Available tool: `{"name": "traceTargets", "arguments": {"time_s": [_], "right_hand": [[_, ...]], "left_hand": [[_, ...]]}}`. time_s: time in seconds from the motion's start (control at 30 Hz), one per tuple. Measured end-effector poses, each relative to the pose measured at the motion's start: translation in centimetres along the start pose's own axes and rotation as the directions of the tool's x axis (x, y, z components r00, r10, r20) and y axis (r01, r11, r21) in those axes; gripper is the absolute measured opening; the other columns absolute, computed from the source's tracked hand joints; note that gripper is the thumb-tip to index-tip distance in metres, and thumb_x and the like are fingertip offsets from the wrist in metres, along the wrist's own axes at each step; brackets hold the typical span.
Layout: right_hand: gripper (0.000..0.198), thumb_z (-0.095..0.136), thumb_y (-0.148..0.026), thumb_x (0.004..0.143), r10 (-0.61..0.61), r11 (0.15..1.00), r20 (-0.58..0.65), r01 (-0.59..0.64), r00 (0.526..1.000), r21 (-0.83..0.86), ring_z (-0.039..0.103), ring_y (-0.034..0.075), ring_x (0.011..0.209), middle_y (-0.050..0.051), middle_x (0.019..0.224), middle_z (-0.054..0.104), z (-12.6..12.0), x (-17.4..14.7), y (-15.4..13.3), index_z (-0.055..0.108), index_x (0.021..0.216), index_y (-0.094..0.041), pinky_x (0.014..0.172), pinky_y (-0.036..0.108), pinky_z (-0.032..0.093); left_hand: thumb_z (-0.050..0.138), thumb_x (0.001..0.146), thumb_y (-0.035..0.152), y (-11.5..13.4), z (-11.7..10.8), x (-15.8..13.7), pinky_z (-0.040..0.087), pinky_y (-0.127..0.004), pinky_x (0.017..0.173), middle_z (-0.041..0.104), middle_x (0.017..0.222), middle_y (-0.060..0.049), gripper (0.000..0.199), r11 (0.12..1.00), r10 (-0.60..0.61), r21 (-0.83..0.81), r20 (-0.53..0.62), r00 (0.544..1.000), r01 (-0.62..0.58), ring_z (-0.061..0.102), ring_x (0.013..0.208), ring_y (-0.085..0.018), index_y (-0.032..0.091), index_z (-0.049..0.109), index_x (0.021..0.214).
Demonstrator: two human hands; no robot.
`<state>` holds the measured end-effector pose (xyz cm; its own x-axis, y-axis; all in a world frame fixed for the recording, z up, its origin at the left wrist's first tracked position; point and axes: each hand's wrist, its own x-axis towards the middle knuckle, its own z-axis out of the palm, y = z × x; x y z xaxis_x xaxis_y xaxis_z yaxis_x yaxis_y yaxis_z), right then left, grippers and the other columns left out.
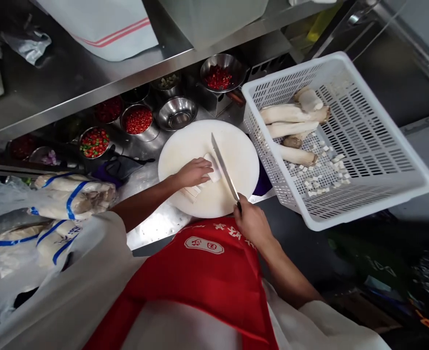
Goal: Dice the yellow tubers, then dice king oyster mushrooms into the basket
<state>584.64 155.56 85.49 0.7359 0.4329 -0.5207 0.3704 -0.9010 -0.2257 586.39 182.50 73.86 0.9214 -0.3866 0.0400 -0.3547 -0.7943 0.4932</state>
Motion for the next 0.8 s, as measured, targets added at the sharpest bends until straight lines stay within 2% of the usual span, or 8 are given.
{"name": "traceTargets", "arguments": {"time_s": [0.07, 0.17, 0.43, 0.53, 0.63, 0.8], "right_hand": [[0.042, 0.038, -0.031, 0.098, -0.027, 0.998, 0.053, 0.030, 0.998, -0.057, 0.067, 0.025, 0.082, 0.012, 0.098, 0.071, -0.6, 0.4, 0.1, 0.047, 0.136, -0.014, 0.067, 0.031, 0.040], [0.036, 0.036, -0.027, 0.099, -0.088, 0.991, 0.107, 0.097, 0.990, -0.088, 0.067, 0.023, 0.081, 0.011, 0.099, 0.071, -1.4, 0.8, -0.1, 0.049, 0.131, -0.016, 0.064, 0.030, 0.036], [0.028, 0.036, -0.024, 0.098, -0.072, 0.984, 0.211, 0.104, 0.975, -0.144, 0.068, 0.026, 0.078, 0.012, 0.089, 0.070, -1.8, 2.6, -0.6, 0.050, 0.120, -0.015, 0.060, 0.031, 0.033], [0.030, 0.036, -0.022, 0.098, -0.073, 0.987, 0.199, 0.100, 0.977, -0.127, 0.068, 0.027, 0.080, 0.013, 0.089, 0.070, -1.0, 4.4, -1.0, 0.049, 0.123, -0.014, 0.062, 0.031, 0.035], [0.035, 0.035, -0.023, 0.099, -0.097, 0.990, 0.152, 0.111, 0.984, -0.089, 0.068, 0.027, 0.088, 0.013, 0.097, 0.071, -0.4, 5.4, -1.2, 0.045, 0.132, -0.015, 0.068, 0.031, 0.038], [0.039, 0.036, -0.026, 0.099, -0.114, 0.989, 0.102, 0.122, 0.988, -0.081, 0.068, 0.024, 0.086, 0.011, 0.100, 0.071, -1.1, 3.3, -0.9, 0.044, 0.135, -0.015, 0.069, 0.030, 0.038]], "left_hand": [[0.065, 0.086, 0.032, 0.0, 1.6, 0.8, 0.043, -0.038, 0.093, 0.063, 0.117, -0.008, 0.026, 1.000, -0.005, 0.011, 0.003, 1.000, 0.005, 0.053, 0.112, -0.026, 0.021, 0.069, 0.109], [0.064, 0.087, 0.034, -0.3, 2.7, 0.7, 0.043, -0.039, 0.096, 0.063, 0.115, -0.007, 0.027, 1.000, -0.004, 0.010, -0.035, 0.999, 0.004, 0.052, 0.113, -0.026, 0.022, 0.069, 0.110], [0.060, 0.090, 0.036, -0.4, 2.9, 0.5, 0.043, -0.039, 0.093, 0.063, 0.113, -0.008, 0.025, 1.000, -0.019, 0.024, -0.069, 0.997, 0.021, 0.054, 0.112, -0.026, 0.023, 0.070, 0.109], [0.061, 0.089, 0.035, -0.2, 2.8, 0.5, 0.044, -0.039, 0.092, 0.064, 0.110, -0.007, 0.025, 0.999, -0.028, 0.024, -0.062, 0.998, 0.030, 0.054, 0.110, -0.025, 0.024, 0.069, 0.110], [0.060, 0.089, 0.030, -0.1, 2.5, 0.0, 0.044, -0.039, 0.096, 0.064, 0.112, -0.008, 0.027, 1.000, -0.009, 0.024, -0.047, 0.999, 0.010, 0.053, 0.113, -0.024, 0.022, 0.067, 0.115], [0.054, 0.093, 0.026, 0.1, 2.4, -1.3, 0.045, -0.038, 0.096, 0.064, 0.111, -0.008, 0.022, 0.999, -0.029, 0.034, -0.074, 0.997, 0.032, 0.054, 0.112, -0.024, 0.020, 0.068, 0.108]]}}
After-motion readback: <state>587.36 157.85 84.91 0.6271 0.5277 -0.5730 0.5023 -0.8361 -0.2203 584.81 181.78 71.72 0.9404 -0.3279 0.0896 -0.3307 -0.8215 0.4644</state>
